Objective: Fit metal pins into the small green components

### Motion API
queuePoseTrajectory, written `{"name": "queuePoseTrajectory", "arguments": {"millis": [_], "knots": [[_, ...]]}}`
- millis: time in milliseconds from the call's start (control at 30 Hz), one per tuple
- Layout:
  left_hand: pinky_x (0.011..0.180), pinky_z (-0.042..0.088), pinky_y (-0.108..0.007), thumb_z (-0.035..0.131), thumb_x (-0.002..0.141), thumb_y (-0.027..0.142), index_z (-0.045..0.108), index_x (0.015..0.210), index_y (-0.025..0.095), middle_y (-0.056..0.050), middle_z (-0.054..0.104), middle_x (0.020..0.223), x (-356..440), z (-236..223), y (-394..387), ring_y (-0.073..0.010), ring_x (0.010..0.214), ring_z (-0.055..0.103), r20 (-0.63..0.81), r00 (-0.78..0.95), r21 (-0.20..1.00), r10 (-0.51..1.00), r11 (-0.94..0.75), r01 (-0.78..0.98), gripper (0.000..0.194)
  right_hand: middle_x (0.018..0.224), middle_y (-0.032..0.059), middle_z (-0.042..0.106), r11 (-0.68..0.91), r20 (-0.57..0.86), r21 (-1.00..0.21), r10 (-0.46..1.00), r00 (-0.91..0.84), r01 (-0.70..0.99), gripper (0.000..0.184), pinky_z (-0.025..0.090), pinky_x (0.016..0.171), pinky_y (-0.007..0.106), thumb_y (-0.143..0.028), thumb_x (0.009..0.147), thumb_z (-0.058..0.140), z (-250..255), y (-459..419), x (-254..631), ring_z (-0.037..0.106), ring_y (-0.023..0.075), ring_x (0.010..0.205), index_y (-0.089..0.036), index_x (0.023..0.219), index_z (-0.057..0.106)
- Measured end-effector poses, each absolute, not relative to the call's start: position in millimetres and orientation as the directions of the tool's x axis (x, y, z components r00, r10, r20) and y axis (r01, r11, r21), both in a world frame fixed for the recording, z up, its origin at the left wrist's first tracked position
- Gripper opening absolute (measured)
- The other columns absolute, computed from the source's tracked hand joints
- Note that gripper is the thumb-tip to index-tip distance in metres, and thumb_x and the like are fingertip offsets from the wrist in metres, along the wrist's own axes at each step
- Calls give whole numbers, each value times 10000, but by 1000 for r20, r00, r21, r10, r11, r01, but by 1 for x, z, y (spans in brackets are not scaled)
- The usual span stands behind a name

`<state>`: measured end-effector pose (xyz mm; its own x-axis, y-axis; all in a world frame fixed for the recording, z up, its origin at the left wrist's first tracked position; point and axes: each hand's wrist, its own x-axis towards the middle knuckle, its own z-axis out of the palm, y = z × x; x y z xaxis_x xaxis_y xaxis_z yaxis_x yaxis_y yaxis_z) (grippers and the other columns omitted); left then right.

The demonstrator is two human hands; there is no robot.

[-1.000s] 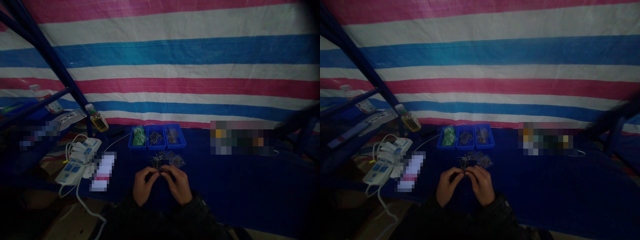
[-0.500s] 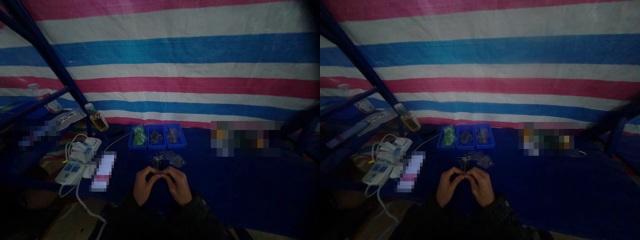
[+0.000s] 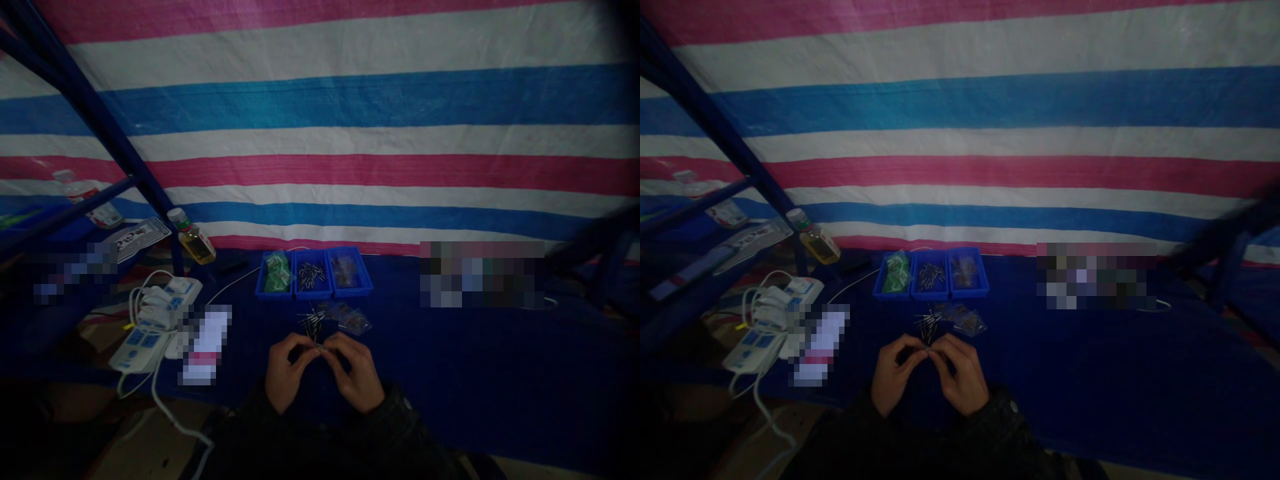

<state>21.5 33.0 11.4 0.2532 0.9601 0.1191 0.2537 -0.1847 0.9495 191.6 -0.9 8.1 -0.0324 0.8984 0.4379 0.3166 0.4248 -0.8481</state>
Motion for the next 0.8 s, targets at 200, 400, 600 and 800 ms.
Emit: {"name": "queuePoseTrajectory", "arguments": {"millis": [200, 400, 600, 800], "knots": [[756, 494, -287, 724, 863, 290, 718, 792, 178, -28, 742, 785, 22, 14, 33, -197, 768, 679, 109, 255, 956, 961, -171, 237, 133, 807, 28, 639, 422, 431, -846, 901, -47, 327, 126, 479, 664, 296, -214, 976, 559, 12, -2, 192, 594, 166, 700, -212, 878, 638], [703, 474, -266, 725, 870, 313, 677, 740, 173, -18, 717, 741, 20, 12, 33, -177, 709, 641, 94, 282, 956, 955, -166, 242, 197, 816, 31, 651, 393, 399, -859, 915, -51, 328, 160, 485, 671, 288, -228, 990, 542, 13, -3, 194, 613, 166, 715, -210, 869, 644], [693, 457, -261, 688, 888, 289, 648, 730, 169, -5, 671, 704, 23, 15, 30, -166, 693, 618, 129, 258, 949, 958, -194, 248, 202, 796, 3, 664, 359, 381, -879, 924, 12, 313, 35, 491, 687, 271, -218, 967, 589, 2, -2, 191, 627, 154, 698, -222, 968, 624], [666, 458, -239, 726, 860, 267, 590, 850, 189, 39, 593, 715, 22, 10, 28, -139, 670, 580, 178, 171, 960, 969, -209, 188, 158, 809, 13, 697, 407, 431, -858, 902, 9, 312, 95, 510, 698, 271, -219, 977, 586, 1, 0, 191, 658, 162, 714, -227, 912, 655]]}}
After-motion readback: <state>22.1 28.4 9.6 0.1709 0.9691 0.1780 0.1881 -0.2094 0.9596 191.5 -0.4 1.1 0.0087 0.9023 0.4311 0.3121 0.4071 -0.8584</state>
